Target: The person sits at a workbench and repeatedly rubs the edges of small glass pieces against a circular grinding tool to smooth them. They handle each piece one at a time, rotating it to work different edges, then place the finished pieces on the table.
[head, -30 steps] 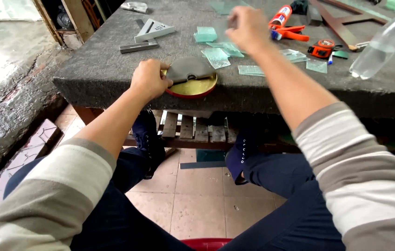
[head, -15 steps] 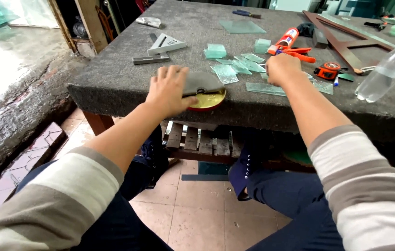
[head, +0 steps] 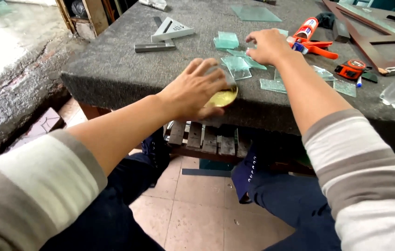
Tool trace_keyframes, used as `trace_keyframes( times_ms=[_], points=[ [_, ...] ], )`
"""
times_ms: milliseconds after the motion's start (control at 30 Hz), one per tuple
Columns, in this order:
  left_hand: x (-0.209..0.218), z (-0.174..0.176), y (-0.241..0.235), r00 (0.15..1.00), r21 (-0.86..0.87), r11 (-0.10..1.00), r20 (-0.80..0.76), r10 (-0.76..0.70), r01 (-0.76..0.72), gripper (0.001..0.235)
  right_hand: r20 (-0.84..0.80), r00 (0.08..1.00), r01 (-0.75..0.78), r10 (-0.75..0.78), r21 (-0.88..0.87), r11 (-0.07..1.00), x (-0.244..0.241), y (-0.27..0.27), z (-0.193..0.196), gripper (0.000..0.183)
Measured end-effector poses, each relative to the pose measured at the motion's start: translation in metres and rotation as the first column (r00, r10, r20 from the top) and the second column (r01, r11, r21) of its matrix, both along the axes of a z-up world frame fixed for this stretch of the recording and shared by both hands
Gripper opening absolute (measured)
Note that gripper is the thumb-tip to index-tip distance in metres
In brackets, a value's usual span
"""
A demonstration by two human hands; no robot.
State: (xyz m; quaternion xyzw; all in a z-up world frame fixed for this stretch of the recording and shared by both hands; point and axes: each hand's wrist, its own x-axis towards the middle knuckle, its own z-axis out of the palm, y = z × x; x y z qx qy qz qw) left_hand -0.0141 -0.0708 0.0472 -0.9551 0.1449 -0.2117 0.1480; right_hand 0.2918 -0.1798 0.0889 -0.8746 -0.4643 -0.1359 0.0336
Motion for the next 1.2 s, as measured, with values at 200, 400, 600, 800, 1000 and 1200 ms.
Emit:
trace_keyframes(
  times_ms=[200, 400, 600, 800, 1000, 1200],
  points=[
    [0.007, 0.034, 0.057, 0.977, -0.370, 0.915, 0.072, 0.203, -0.162, 0.054, -0.067, 0.997, -0.050, 0.047, -0.048, 0.998, 0.013, 0.069, 0.007, 0.063],
    [0.003, -0.003, 0.121, 0.880, -0.533, 0.786, 0.147, 0.451, -0.314, 0.042, -0.008, 1.000, -0.004, 0.003, -0.134, 0.991, 0.087, 0.120, -0.032, 0.070],
    [-0.006, -0.009, 0.125, 0.854, -0.621, 0.664, -0.018, 0.520, -0.417, 0.027, 0.470, 0.877, -0.081, 0.105, -0.072, 0.994, 0.127, 0.119, -0.075, 0.032],
    [-0.005, -0.014, 0.100, 0.884, -0.611, 0.709, 0.032, 0.466, -0.351, 0.020, 0.525, 0.850, -0.008, 0.043, -0.069, 0.998, 0.107, 0.109, -0.069, 0.023],
    [-0.004, -0.006, 0.077, 0.903, -0.631, 0.696, -0.019, 0.429, -0.344, 0.021, 0.423, 0.906, -0.014, -0.025, 0.089, 0.996, 0.106, 0.106, -0.079, 0.023],
    [-0.007, -0.003, 0.079, 0.907, -0.647, 0.697, 0.020, 0.421, -0.309, 0.026, 0.347, 0.936, -0.117, -0.063, 0.475, 0.872, 0.088, 0.074, -0.020, 0.013]
  ],
)
